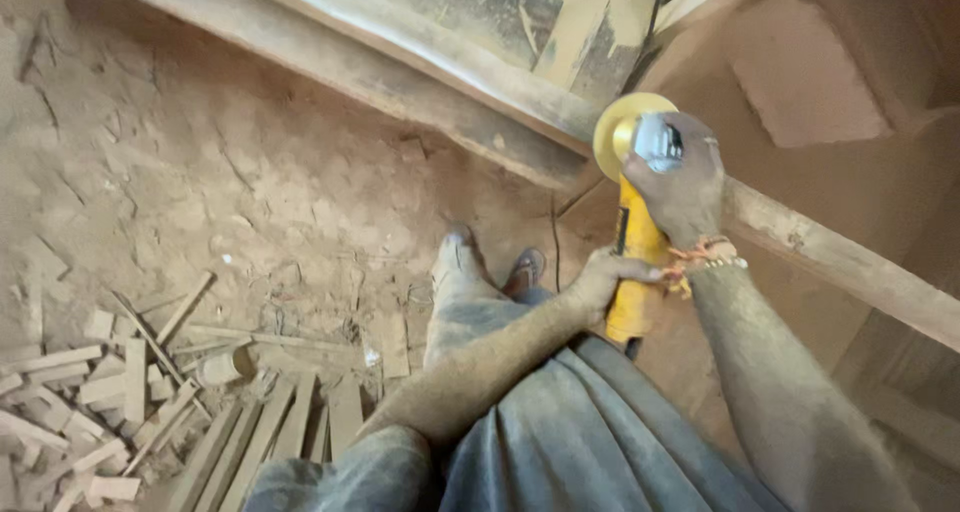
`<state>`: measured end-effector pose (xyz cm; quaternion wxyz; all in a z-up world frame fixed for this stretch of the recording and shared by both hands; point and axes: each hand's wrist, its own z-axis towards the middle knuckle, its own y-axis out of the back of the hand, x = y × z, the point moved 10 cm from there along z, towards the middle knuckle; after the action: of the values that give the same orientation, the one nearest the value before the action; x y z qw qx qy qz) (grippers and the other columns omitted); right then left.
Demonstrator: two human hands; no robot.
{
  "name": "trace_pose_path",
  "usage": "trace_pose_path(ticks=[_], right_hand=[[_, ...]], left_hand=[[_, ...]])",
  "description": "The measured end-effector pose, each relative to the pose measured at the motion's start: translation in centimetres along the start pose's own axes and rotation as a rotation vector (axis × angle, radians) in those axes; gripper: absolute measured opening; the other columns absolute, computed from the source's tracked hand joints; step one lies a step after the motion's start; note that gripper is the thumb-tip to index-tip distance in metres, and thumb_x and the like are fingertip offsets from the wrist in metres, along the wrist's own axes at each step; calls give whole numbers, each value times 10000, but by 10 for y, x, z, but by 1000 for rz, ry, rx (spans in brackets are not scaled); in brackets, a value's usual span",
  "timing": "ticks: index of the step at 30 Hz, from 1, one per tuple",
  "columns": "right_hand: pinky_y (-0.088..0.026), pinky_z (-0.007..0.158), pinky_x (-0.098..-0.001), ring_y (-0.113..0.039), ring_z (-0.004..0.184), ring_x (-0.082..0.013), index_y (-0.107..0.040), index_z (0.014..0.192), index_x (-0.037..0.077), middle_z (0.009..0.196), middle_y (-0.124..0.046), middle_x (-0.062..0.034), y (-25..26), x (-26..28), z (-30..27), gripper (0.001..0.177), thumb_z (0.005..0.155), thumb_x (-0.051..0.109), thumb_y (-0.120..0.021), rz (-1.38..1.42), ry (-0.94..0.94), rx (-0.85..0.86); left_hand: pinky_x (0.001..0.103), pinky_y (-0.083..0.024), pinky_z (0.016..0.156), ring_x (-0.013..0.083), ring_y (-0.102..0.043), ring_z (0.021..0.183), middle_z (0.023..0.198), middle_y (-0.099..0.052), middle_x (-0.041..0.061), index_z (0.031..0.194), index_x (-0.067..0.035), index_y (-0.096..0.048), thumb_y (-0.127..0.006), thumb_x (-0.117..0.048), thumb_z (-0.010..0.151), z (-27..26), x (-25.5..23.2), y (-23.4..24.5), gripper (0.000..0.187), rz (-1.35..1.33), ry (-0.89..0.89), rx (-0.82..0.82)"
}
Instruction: The person sands a wooden beam using an angle grinder with a sanding disc, moving it back and forth along the length of the wood.
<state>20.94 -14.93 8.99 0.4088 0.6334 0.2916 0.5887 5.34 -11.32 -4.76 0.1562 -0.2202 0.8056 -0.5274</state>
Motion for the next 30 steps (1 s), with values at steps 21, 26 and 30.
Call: trace_pose_path(ticks=[21,26,30], right_hand=[[-505,958,-513,-617,1131,-398,-538,1350,163,1236,-625,-205,-293,296,166,708,738,430,-774,19,-42,342],[-464,1045,-509,-610,1218,-378,-541,1406,131,1318,-629,-203,-335,345,194,729,812,474,-787,43,64,302],[-496,977,-544,-621,1156,-410,-520,1470,140,1306,-632,-215,-291,299,193,844,760,512,-784,9,-72,262]], left_hand=[[397,-591,795,237,-697,837,974,-716,110,1156,17,-654,-726,-99,789,-119,-366,143,392,-12,-331,-117],[415,-602,839,278,-721,861,994,-728,162,1161,65,-642,-699,-80,764,-155,-441,159,426,-40,-400,-52],[441,-612,833,300,-726,881,985,-715,174,1147,53,-619,-689,-53,738,-190,-470,169,428,-69,-469,-100]])
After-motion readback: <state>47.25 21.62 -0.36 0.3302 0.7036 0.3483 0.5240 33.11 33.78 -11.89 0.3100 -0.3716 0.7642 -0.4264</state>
